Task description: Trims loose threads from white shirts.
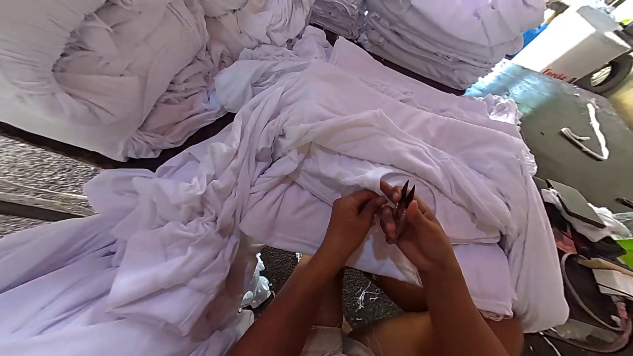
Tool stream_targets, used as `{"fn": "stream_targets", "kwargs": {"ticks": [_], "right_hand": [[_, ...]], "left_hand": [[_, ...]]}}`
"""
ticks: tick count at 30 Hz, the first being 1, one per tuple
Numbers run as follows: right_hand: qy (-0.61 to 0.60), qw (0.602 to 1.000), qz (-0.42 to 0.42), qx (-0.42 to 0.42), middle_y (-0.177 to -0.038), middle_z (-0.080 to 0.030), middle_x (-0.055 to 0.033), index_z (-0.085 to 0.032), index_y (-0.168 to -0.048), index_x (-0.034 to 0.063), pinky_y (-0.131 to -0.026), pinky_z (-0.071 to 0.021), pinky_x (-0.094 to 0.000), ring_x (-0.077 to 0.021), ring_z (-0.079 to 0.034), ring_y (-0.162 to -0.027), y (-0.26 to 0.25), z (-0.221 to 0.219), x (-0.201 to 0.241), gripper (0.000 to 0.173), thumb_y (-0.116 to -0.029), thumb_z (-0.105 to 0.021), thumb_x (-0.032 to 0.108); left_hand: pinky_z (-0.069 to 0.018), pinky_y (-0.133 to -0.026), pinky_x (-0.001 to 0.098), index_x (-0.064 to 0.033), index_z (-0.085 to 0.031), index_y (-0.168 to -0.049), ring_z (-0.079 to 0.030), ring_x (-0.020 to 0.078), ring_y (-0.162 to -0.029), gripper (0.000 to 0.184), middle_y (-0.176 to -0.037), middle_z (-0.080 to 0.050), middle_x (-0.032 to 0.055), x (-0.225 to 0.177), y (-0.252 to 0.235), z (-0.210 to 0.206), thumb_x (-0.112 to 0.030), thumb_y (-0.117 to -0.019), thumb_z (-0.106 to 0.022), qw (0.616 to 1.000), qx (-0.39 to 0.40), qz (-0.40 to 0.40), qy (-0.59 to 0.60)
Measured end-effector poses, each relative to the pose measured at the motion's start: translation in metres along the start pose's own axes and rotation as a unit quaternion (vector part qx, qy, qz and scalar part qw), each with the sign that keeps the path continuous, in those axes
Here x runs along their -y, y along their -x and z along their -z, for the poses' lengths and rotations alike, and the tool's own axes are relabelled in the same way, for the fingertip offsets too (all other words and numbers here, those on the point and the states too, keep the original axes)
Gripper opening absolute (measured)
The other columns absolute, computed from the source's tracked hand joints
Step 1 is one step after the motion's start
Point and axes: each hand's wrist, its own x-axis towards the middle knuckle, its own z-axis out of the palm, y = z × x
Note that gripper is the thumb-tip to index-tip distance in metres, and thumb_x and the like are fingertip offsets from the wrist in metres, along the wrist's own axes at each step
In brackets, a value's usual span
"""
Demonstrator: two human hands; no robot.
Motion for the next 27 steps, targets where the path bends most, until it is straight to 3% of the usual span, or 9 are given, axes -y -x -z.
{"fn": "stream_targets", "kwargs": {"ticks": [2,4,6,9,12,16,19,21,27], "right_hand": [[0.094,0.995,0.034,-0.006,-0.101,-0.074,-0.0015,-0.068,-0.119,0.0124,-0.065,-0.0567,-0.0197,-0.0046,-0.068,-0.073,0.002,0.002,0.002,0.03,-0.0974,-0.067,0.033],[0.296,0.949,0.109,-0.015,-0.112,-0.071,0.0027,-0.065,-0.122,0.0058,-0.07,-0.0555,-0.0173,-0.0002,-0.066,-0.081,0.006,0.008,0.002,0.031,-0.1014,-0.062,0.029],[0.499,0.844,0.194,-0.028,-0.127,-0.065,-0.012,-0.066,-0.119,-0.0085,-0.08,-0.0558,-0.0161,-0.0016,-0.066,-0.095,0.01,0.012,-0.004,0.033,-0.1006,-0.062,0.019],[0.671,0.686,0.275,-0.065,-0.125,-0.068,-0.0212,-0.071,-0.113,-0.0038,-0.086,-0.0553,-0.0202,-0.0134,-0.069,-0.104,0.015,0.013,-0.015,0.029,-0.1003,-0.064,0.021],[0.721,0.617,0.303,-0.087,-0.118,-0.07,-0.0212,-0.074,-0.112,0.0006,-0.091,-0.0552,-0.0294,-0.0242,-0.069,-0.104,0.012,0.01,-0.023,0.026,-0.1011,-0.062,0.021],[0.746,0.585,0.304,-0.098,-0.099,-0.072,-0.0175,-0.076,-0.103,-0.0003,-0.083,-0.0572,-0.0349,-0.0275,-0.07,-0.092,-0.016,0.012,-0.01,0.018,-0.0974,-0.063,0.012],[0.765,0.579,0.262,-0.106,-0.113,-0.067,-0.0241,-0.072,-0.11,-0.0053,-0.089,-0.0568,-0.0476,-0.0376,-0.067,-0.104,-0.047,0.026,0.017,0.019,-0.0966,-0.064,0.007],[0.768,0.597,0.209,-0.098,-0.13,-0.062,-0.0271,-0.07,-0.114,-0.007,-0.096,-0.0539,-0.0548,-0.0427,-0.063,-0.116,-0.067,0.047,0.022,0.023,-0.0952,-0.067,0.006],[0.769,0.609,0.177,-0.077,-0.136,-0.06,-0.0268,-0.068,-0.118,-0.0074,-0.097,-0.0524,-0.0567,-0.0419,-0.063,-0.119,-0.071,0.058,0.02,0.028,-0.0935,-0.07,0.006]], "left_hand": [[-0.0448,-0.06,0.0095,-0.0007,-0.072,-0.093,-0.054,-0.0072,-0.063,0.018,-0.072,-0.064,-0.0058,0.005,0.004,0.0,-0.01,-0.1004,-0.059,0.997,-0.013,-0.07,-0.003],[-0.0438,-0.061,0.0082,0.0002,-0.072,-0.092,-0.053,-0.008,-0.065,0.019,-0.074,-0.063,-0.0055,0.009,0.012,0.005,-0.008,-0.0997,-0.057,0.992,-0.019,-0.123,-0.014],[-0.0429,-0.061,0.0074,0.0015,-0.072,-0.091,-0.052,-0.0089,-0.065,0.019,-0.073,-0.062,-0.0054,0.012,0.021,0.012,-0.008,-0.0989,-0.056,0.987,-0.024,-0.156,-0.026],[-0.0424,-0.062,0.0072,0.0022,-0.071,-0.089,-0.051,-0.0093,-0.065,0.02,-0.072,-0.061,-0.0057,0.013,0.028,0.018,-0.007,-0.0989,-0.055,0.984,-0.026,-0.174,-0.034],[-0.0417,-0.062,0.0069,0.0035,-0.07,-0.089,-0.05,-0.0094,-0.065,0.02,-0.071,-0.06,-0.0049,0.013,0.027,0.014,-0.006,-0.0985,-0.055,0.983,-0.018,-0.181,-0.034],[-0.0453,-0.065,0.0081,0.0016,-0.072,-0.09,-0.055,-0.0075,-0.067,0.021,-0.073,-0.064,-0.0032,0.011,0.025,0.01,-0.01,-0.0994,-0.057,0.981,0.021,-0.184,-0.057],[-0.0504,-0.082,0.0283,-0.0053,-0.077,-0.086,-0.066,0.0114,-0.087,0.038,-0.086,-0.073,0.0032,0.012,0.026,0.019,-0.035,-0.101,-0.058,0.966,0.08,-0.173,-0.178],[-0.0539,-0.084,0.0422,-0.0043,-0.078,-0.088,-0.068,0.0256,-0.096,0.043,-0.097,-0.074,0.0102,0.012,0.023,0.021,-0.044,-0.0972,-0.062,0.954,0.058,-0.153,-0.253],[-0.056,-0.088,0.049,0.0026,-0.072,-0.115,-0.067,0.0375,-0.103,0.036,-0.112,-0.067,0.0225,0.022,-0.009,-0.001,-0.027,-0.0934,-0.073,0.91,-0.051,-0.124,-0.393]]}}
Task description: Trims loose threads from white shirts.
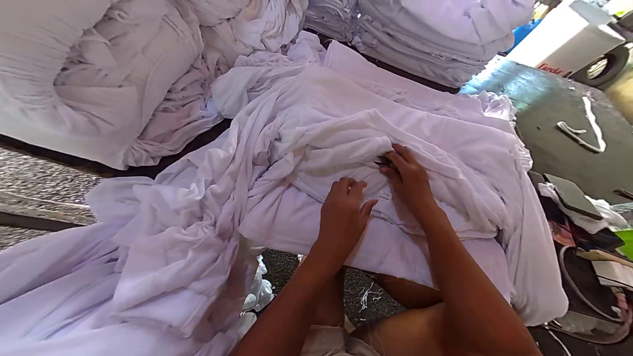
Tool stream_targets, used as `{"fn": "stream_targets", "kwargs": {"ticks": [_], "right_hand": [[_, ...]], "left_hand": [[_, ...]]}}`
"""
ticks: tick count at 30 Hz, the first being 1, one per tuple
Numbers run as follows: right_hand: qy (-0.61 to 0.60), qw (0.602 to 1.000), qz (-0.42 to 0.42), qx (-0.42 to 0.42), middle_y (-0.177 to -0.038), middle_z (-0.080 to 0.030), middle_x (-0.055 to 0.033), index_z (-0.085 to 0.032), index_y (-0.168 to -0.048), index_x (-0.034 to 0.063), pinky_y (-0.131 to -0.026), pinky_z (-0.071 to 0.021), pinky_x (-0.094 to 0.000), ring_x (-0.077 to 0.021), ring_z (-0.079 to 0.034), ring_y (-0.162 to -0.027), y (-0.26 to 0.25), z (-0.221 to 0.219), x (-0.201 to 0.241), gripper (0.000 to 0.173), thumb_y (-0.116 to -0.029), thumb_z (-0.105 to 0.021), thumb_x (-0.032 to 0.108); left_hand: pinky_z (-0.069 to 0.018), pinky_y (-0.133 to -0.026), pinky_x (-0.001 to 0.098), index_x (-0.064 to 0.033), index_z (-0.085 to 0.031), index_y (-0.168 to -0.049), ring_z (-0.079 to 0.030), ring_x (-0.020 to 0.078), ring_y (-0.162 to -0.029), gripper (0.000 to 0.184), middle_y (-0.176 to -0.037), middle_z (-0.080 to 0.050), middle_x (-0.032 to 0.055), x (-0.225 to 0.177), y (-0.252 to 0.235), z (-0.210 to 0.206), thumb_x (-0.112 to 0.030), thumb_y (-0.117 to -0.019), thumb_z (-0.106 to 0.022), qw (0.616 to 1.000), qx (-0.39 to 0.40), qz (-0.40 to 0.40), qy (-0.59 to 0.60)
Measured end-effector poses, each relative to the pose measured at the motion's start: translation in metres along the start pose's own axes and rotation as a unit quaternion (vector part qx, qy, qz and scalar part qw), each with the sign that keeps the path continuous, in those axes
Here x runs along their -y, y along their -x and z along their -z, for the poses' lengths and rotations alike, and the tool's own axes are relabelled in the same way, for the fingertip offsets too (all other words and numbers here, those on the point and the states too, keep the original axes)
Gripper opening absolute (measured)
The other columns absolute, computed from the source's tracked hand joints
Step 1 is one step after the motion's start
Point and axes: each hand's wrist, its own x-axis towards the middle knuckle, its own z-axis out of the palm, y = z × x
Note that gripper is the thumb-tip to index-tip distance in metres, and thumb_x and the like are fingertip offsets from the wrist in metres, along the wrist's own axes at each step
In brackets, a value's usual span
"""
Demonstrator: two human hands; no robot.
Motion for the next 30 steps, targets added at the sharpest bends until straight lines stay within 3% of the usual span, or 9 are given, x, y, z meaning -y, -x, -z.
{"fn": "stream_targets", "kwargs": {"ticks": [2,5,13,19,22,24,26,28,30], "right_hand": [[-0.008,1.0,0.014,-0.01,-0.14,-0.057,-0.0266,-0.068,-0.118,-0.0077,-0.098,-0.0534,-0.0529,-0.0395,-0.063,-0.121,0.011,0.005,0.005,0.028,-0.0948,-0.069,0.007],[-0.013,1.0,0.016,0.002,-0.142,-0.055,-0.0255,-0.068,-0.118,-0.0057,-0.091,-0.0581,-0.0448,-0.0334,-0.068,-0.111,0.039,0.011,0.018,0.027,-0.0985,-0.065,0.014],[0.025,0.997,0.064,0.032,-0.099,-0.07,-0.0188,-0.073,-0.114,-0.0004,-0.079,-0.0587,-0.0411,-0.0324,-0.07,-0.09,0.07,-0.013,0.054,0.027,-0.0993,-0.061,0.019],[0.042,0.998,0.048,-0.004,-0.087,-0.07,-0.016,-0.075,-0.105,-0.0003,-0.07,-0.0582,-0.0403,-0.0309,-0.07,-0.078,0.06,-0.014,0.06,0.021,-0.0975,-0.061,0.013],[0.021,1.0,0.007,-0.014,-0.089,-0.07,-0.0169,-0.075,-0.107,-0.002,-0.074,-0.0591,-0.0408,-0.0308,-0.071,-0.08,0.059,-0.008,0.054,0.023,-0.0985,-0.062,0.015],[-0.009,1.0,-0.012,-0.016,-0.094,-0.07,-0.0174,-0.074,-0.109,-0.0025,-0.077,-0.0595,-0.0387,-0.0286,-0.071,-0.083,0.061,-0.009,0.054,0.024,-0.0992,-0.062,0.015],[-0.039,0.999,-0.017,-0.02,-0.1,-0.071,-0.0177,-0.074,-0.109,-0.0023,-0.077,-0.0596,-0.0348,-0.0253,-0.071,-0.086,0.061,-0.011,0.054,0.023,-0.099,-0.062,0.015],[-0.077,0.997,-0.021,-0.023,-0.104,-0.071,-0.019,-0.073,-0.108,-0.0033,-0.079,-0.0591,-0.0314,-0.0232,-0.071,-0.089,0.064,-0.012,0.056,0.022,-0.099,-0.062,0.013],[-0.108,0.993,-0.025,-0.03,-0.106,-0.071,-0.0187,-0.073,-0.109,-0.0036,-0.079,-0.0579,-0.0268,-0.0195,-0.071,-0.09,0.065,-0.014,0.057,0.023,-0.0995,-0.061,0.014]], "left_hand": [[-0.0536,-0.091,0.0526,0.0056,-0.07,-0.116,-0.065,0.0421,-0.107,0.035,-0.114,-0.066,0.0264,0.003,-0.005,-0.006,-0.022,-0.0949,-0.071,0.996,0.054,0.037,-0.054],[-0.058,-0.079,0.049,0.0057,-0.073,-0.093,-0.07,0.0377,-0.09,0.022,-0.09,-0.068,0.0222,0.012,0.006,-0.001,-0.016,-0.0956,-0.068,0.998,0.012,0.017,-0.052],[-0.0526,-0.068,0.0238,-0.0013,-0.075,-0.088,-0.064,0.0143,-0.071,0.022,-0.077,-0.065,0.0083,0.019,0.038,0.019,-0.018,-0.0952,-0.063,0.994,-0.095,-0.003,0.058],[-0.0555,-0.069,0.0325,-0.0026,-0.075,-0.087,-0.066,0.0202,-0.075,0.031,-0.08,-0.067,0.0097,0.01,0.031,0.013,-0.029,-0.0978,-0.062,0.995,-0.069,-0.027,0.065],[-0.0558,-0.074,0.0489,0.0033,-0.071,-0.096,-0.068,0.0351,-0.086,0.046,-0.092,-0.067,0.0195,0.011,0.016,0.019,-0.042,-0.0955,-0.065,0.997,-0.054,0.04,-0.023],[-0.0524,-0.085,0.0586,0.0069,-0.068,-0.106,-0.066,0.0425,-0.1,0.043,-0.105,-0.067,0.0256,0.015,0.0,0.02,-0.035,-0.0985,-0.066,0.99,0.047,0.127,-0.04],[-0.054,-0.074,0.0469,0.0053,-0.07,-0.094,-0.067,0.0287,-0.08,0.026,-0.085,-0.067,0.0169,0.022,-0.011,0.016,-0.018,-0.1002,-0.062,0.988,-0.011,0.142,0.064],[-0.0567,-0.075,0.0282,0.0015,-0.064,-0.094,-0.065,0.0086,-0.073,0.019,-0.079,-0.065,0.0024,0.019,-0.017,0.019,-0.008,-0.1049,-0.052,0.9,-0.093,0.2,0.377],[-0.0604,-0.08,0.0311,-0.0057,-0.06,-0.104,-0.071,0.0117,-0.077,0.017,-0.084,-0.07,0.0018,0.01,-0.02,0.023,-0.008,-0.1079,-0.043,0.728,-0.139,0.241,0.627]]}}
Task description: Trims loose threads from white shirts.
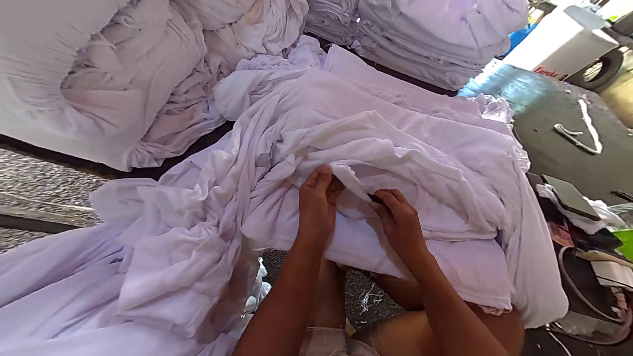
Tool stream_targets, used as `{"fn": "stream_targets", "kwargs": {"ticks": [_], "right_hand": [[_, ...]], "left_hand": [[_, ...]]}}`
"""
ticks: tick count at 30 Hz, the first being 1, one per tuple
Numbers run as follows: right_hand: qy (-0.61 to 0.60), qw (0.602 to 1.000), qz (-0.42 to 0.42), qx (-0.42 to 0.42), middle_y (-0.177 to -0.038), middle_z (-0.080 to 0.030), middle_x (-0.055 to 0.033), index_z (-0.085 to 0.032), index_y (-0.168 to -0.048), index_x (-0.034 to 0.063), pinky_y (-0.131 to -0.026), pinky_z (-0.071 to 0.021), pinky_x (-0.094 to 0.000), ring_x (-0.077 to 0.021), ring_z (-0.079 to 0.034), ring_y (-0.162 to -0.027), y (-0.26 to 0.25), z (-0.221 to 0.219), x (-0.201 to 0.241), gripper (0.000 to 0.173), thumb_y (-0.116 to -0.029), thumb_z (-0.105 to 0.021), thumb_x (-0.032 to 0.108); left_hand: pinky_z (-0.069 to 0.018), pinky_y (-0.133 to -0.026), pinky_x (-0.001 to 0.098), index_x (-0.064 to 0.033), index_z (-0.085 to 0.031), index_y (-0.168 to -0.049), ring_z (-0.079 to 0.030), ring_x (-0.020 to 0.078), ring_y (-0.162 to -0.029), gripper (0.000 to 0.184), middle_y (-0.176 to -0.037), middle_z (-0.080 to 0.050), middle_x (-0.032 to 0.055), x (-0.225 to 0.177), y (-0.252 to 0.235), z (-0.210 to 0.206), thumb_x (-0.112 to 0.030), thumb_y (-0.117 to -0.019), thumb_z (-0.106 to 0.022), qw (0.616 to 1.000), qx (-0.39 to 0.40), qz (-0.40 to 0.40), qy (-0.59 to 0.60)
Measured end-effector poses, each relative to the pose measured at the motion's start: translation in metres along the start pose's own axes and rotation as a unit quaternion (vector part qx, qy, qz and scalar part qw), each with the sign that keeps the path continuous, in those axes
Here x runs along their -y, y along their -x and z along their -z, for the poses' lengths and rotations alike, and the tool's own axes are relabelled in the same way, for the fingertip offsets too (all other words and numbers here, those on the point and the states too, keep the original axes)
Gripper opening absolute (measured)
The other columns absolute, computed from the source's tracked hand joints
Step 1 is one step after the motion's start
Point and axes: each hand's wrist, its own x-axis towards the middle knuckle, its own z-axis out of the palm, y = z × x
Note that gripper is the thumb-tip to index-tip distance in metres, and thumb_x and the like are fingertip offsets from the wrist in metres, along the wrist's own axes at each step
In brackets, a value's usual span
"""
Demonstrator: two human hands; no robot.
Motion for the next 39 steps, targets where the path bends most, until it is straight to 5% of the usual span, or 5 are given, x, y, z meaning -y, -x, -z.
{"fn": "stream_targets", "kwargs": {"ticks": [6,12,27,33,39], "right_hand": [[-0.096,0.995,-0.038,-0.018,-0.105,-0.07,-0.0161,-0.072,-0.112,-0.0064,-0.075,-0.054,-0.0169,-0.0074,-0.066,-0.084,-0.002,-0.004,0.009,0.024,-0.1001,-0.06,0.011],[-0.073,0.996,-0.002,-0.043,-0.106,-0.07,-0.0163,-0.072,-0.112,-0.006,-0.081,-0.0553,-0.0179,-0.0099,-0.068,-0.09,-0.004,-0.008,0.017,0.025,-0.0987,-0.063,0.013],[-0.056,0.997,0.023,-0.054,-0.106,-0.071,-0.0176,-0.072,-0.11,-0.0077,-0.079,-0.0567,-0.021,-0.0129,-0.069,-0.088,-0.007,-0.006,0.022,0.024,-0.0987,-0.062,0.011],[-0.651,0.714,-0.161,0.204,-0.102,-0.071,-0.0019,-0.062,-0.117,0.0135,-0.065,-0.0587,-0.0214,-0.0063,-0.068,-0.072,-0.012,0.018,0.025,0.029,-0.1037,-0.056,0.039],[-0.682,0.683,-0.17,0.199,-0.115,-0.067,-0.0008,-0.061,-0.114,0.0142,-0.066,-0.0577,-0.0197,-0.0036,-0.066,-0.072,-0.009,0.014,0.024,0.026,-0.1016,-0.06,0.037]], "left_hand": [[-0.0583,-0.089,0.032,-0.0107,-0.035,-0.144,-0.067,0.011,-0.101,0.068,-0.126,-0.06,0.001,0.025,0.008,0.003,0.009,-0.0864,-0.064,0.987,0.114,-0.096,-0.061],[-0.0608,-0.08,0.0295,-0.002,-0.07,-0.092,-0.07,0.0105,-0.084,0.009,-0.094,-0.073,0.0034,0.032,0.012,0.004,0.002,-0.0945,-0.063,0.991,0.009,-0.116,-0.069],[-0.0555,-0.095,0.0296,-0.0096,-0.069,-0.087,-0.064,0.0101,-0.111,0.012,-0.124,-0.066,0.0032,0.03,0.03,0.026,-0.02,-0.0935,-0.072,0.973,0.136,-0.17,-0.076],[-0.0556,-0.088,0.0248,-0.0188,-0.064,-0.077,-0.065,0.0048,-0.102,0.038,-0.106,-0.068,-0.0066,0.025,0.044,0.027,-0.043,-0.1046,-0.053,0.943,0.181,-0.255,-0.114],[-0.0543,-0.07,0.019,0.0045,-0.054,-0.115,-0.061,0.0016,-0.071,0.018,-0.09,-0.063,0.0001,0.012,0.045,0.012,-0.006,-0.0998,-0.056,0.982,0.053,-0.055,-0.171]]}}
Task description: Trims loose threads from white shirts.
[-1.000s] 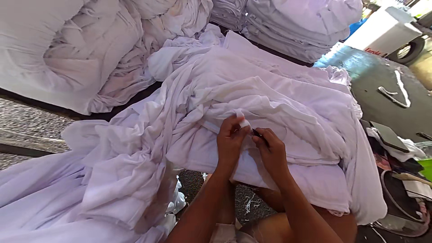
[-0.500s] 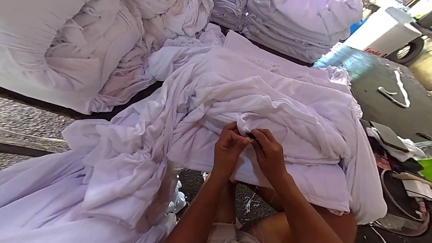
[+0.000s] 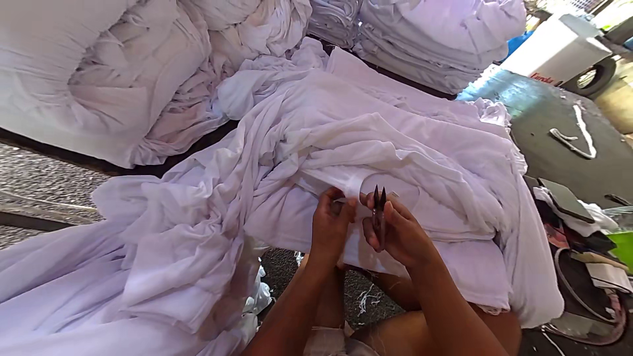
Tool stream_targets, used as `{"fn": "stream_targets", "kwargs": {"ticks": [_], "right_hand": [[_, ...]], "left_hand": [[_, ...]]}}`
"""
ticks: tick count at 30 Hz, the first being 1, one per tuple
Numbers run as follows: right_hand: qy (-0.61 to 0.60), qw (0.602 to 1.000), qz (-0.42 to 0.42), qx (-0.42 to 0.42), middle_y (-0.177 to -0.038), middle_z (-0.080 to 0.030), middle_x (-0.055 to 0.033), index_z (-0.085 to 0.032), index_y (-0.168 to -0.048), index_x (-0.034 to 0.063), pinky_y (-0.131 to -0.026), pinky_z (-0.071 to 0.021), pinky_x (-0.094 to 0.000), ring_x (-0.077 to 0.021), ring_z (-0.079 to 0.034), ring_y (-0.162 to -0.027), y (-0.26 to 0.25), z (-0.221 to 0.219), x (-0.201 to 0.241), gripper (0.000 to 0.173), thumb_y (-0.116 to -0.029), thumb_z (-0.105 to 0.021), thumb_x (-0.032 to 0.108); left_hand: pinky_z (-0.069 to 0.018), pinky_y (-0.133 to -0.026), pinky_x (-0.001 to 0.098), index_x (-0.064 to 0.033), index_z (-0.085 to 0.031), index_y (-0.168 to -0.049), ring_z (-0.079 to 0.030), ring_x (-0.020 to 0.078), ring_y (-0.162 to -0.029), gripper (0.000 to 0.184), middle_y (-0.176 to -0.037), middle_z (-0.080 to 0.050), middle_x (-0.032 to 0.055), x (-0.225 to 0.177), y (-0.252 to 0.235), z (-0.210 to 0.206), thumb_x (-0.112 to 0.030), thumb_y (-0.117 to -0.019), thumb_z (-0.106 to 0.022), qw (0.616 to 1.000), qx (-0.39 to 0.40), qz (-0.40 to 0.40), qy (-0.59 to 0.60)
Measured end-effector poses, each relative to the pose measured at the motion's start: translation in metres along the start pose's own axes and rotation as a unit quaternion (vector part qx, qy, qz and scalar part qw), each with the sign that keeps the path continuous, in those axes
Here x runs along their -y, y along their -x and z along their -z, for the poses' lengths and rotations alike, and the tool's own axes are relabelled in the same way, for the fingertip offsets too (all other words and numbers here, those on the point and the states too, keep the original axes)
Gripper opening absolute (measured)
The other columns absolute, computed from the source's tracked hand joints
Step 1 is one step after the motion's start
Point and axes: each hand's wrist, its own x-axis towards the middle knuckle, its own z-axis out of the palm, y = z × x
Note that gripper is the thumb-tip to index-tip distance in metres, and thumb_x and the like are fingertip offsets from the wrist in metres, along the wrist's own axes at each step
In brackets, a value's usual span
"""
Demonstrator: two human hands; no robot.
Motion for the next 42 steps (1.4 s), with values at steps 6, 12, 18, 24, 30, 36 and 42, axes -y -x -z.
{"fn": "stream_targets", "kwargs": {"ticks": [6,12,18,24,30,36,42], "right_hand": [[0.05,0.998,0.012,-0.029,-0.091,-0.072,0.0018,-0.062,-0.117,0.0133,-0.065,-0.0573,-0.0196,-0.004,-0.067,-0.068,0.005,-0.001,-0.001,0.028,-0.1008,-0.063,0.036],[0.368,0.92,0.094,-0.097,-0.11,-0.066,-0.0014,-0.06,-0.123,-0.0043,-0.066,-0.0536,-0.0146,0.0016,-0.061,-0.074,0.006,-0.009,-0.003,0.029,-0.1033,-0.055,0.015],[0.727,0.633,0.217,-0.15,-0.118,-0.071,-0.0189,-0.072,-0.114,-0.0022,-0.072,-0.0588,-0.0316,-0.0219,-0.072,-0.086,0.002,-0.004,-0.023,0.027,-0.0995,-0.062,0.019],[0.746,0.604,0.231,-0.159,-0.113,-0.074,-0.0175,-0.075,-0.11,-0.0016,-0.075,-0.0603,-0.036,-0.026,-0.075,-0.093,-0.003,-0.001,-0.025,0.024,-0.0993,-0.062,0.016],[0.731,0.626,0.228,-0.146,-0.113,-0.073,-0.0178,-0.075,-0.11,-0.0013,-0.076,-0.0603,-0.0352,-0.0253,-0.074,-0.093,-0.005,-0.003,-0.027,0.024,-0.0994,-0.062,0.016],[0.726,0.632,0.226,-0.15,-0.111,-0.073,-0.0166,-0.074,-0.11,-0.0014,-0.074,-0.0591,-0.0302,-0.0212,-0.073,-0.088,-0.003,-0.002,-0.025,0.025,-0.0998,-0.062,0.018],[0.723,0.632,0.234,-0.15,-0.111,-0.074,-0.0182,-0.075,-0.108,-0.0011,-0.077,-0.0603,-0.0348,-0.0256,-0.075,-0.093,-0.007,-0.003,-0.03,0.021,-0.0981,-0.061,0.011]], "left_hand": [[-0.0452,-0.055,0.011,-0.0015,-0.068,-0.092,-0.053,-0.0047,-0.058,0.013,-0.07,-0.06,-0.0077,0.001,0.002,0.009,-0.004,-0.0996,-0.058,0.997,0.029,-0.031,-0.067],[-0.0485,-0.059,0.0111,-0.001,-0.069,-0.092,-0.057,-0.0056,-0.063,0.013,-0.073,-0.063,-0.009,-0.006,0.008,0.021,-0.003,-0.0978,-0.057,0.992,0.037,-0.096,-0.068],[-0.049,-0.062,0.0104,0.0,-0.068,-0.09,-0.057,-0.0064,-0.066,0.014,-0.074,-0.063,-0.0083,-0.005,0.008,0.023,-0.003,-0.0977,-0.057,0.984,0.04,-0.139,-0.101],[-0.048,-0.063,0.0099,0.0013,-0.068,-0.09,-0.057,-0.0067,-0.066,0.015,-0.074,-0.063,-0.0067,-0.001,0.011,0.022,-0.006,-0.0974,-0.057,0.976,0.057,-0.162,-0.132],[-0.0482,-0.063,0.01,0.001,-0.068,-0.09,-0.057,-0.0068,-0.067,0.014,-0.075,-0.063,-0.0067,0.0,0.011,0.019,-0.005,-0.0973,-0.057,0.978,0.058,-0.161,-0.12],[-0.0482,-0.063,0.01,-0.0003,-0.067,-0.09,-0.056,-0.0066,-0.066,0.014,-0.074,-0.062,-0.0082,-0.001,0.011,0.021,-0.004,-0.0973,-0.057,0.979,0.047,-0.163,-0.111],[-0.0483,-0.063,0.0104,0.0007,-0.067,-0.09,-0.057,-0.0064,-0.067,0.014,-0.075,-0.063,-0.007,0.003,0.013,0.015,-0.005,-0.0974,-0.057,0.98,0.061,-0.159,-0.105]]}}
